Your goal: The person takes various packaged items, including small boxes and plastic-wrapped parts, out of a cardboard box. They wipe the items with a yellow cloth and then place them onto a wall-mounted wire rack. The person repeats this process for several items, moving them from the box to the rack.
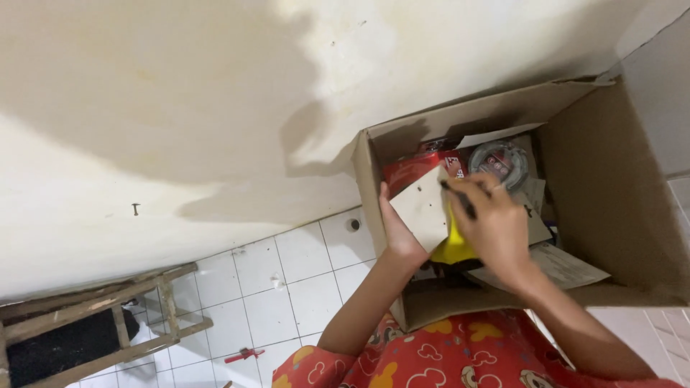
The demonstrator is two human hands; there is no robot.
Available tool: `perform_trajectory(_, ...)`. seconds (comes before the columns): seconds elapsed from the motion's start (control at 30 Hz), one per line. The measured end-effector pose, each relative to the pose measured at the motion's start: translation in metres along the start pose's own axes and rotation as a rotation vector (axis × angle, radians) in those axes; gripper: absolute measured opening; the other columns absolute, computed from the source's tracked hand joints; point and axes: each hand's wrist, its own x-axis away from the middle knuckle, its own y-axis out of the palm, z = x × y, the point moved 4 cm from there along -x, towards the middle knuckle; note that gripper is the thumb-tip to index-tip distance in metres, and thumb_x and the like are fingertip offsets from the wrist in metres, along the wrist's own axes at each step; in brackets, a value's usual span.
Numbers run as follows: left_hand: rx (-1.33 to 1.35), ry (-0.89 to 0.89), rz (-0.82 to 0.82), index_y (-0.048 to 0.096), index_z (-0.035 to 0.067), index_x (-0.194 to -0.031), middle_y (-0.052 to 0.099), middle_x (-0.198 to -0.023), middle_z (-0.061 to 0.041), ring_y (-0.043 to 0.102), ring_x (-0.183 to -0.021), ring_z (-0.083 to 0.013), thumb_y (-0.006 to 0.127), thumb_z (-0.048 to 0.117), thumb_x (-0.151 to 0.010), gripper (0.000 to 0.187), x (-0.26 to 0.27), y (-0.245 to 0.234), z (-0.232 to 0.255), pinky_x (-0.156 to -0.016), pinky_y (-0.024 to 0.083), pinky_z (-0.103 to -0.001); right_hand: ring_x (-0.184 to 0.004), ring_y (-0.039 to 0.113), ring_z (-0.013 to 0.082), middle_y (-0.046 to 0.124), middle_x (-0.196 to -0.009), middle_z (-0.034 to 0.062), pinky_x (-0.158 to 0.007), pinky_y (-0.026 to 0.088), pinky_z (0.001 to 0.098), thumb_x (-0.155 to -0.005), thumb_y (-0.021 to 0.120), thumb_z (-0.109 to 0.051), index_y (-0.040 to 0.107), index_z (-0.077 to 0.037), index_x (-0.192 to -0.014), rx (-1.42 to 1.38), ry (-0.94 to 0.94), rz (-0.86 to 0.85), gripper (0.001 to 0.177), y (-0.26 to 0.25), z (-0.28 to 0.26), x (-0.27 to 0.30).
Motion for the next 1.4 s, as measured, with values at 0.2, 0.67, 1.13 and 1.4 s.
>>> perform_trajectory(0.2,0.145,-0.191,-0.59,0.034,0.014,-0.164,0.037,-0.164,-0.011,0.03,-0.143,-0.0549,0.06,0.079,-0.086,0.105,-0.018,0.0,0.003,-0.117,0.028,-0.067,-0.079,0.074,0.0265,0.074,-0.09,0.0036,-0.07,0.06,0.0364,-0.083,0.079,-0.035,0.079,-0.027,-0.099,-0.183,-0.13,-0.068,0.018,-0.009,-0.036,0.018)
perform_trajectory(0.67,0.034,-0.058,-0.448,0.042,0.006,-0.157,0.046,-0.157,-0.013,0.051,-0.136,-0.0416,0.053,0.069,-0.092,0.091,-0.012,0.011,0.01,-0.114,0.04,-0.051,-0.084,0.072,0.0234,0.07,-0.095,-0.0012,-0.074,0.06,0.039,-0.089,0.08,-0.03,0.077,-0.027,-0.102,-0.197,0.025,-0.049,0.014,-0.019,-0.018,0.031)
perform_trajectory(1.13,-0.002,-0.109,-0.46,0.042,0.004,-0.156,0.047,-0.156,-0.014,0.05,-0.137,-0.0404,0.051,0.062,-0.094,0.086,-0.013,0.011,0.001,-0.112,0.041,-0.051,-0.085,0.073,0.0154,0.069,-0.103,-0.0084,-0.072,0.062,0.0324,-0.085,0.08,-0.029,0.078,-0.033,-0.098,-0.124,-0.049,0.023,0.013,-0.015,-0.018,0.022)
perform_trajectory(1.4,-0.05,-0.141,-0.471,0.041,0.003,-0.156,0.048,-0.155,-0.014,0.049,-0.137,-0.0396,0.049,0.058,-0.095,0.083,-0.012,0.006,-0.002,-0.111,0.042,-0.052,-0.073,0.073,0.0317,0.069,-0.101,0.0059,-0.062,0.062,0.0438,-0.09,0.076,-0.026,0.076,-0.02,-0.097,-0.085,-0.146,-0.049,0.01,-0.038,-0.043,-0.047)
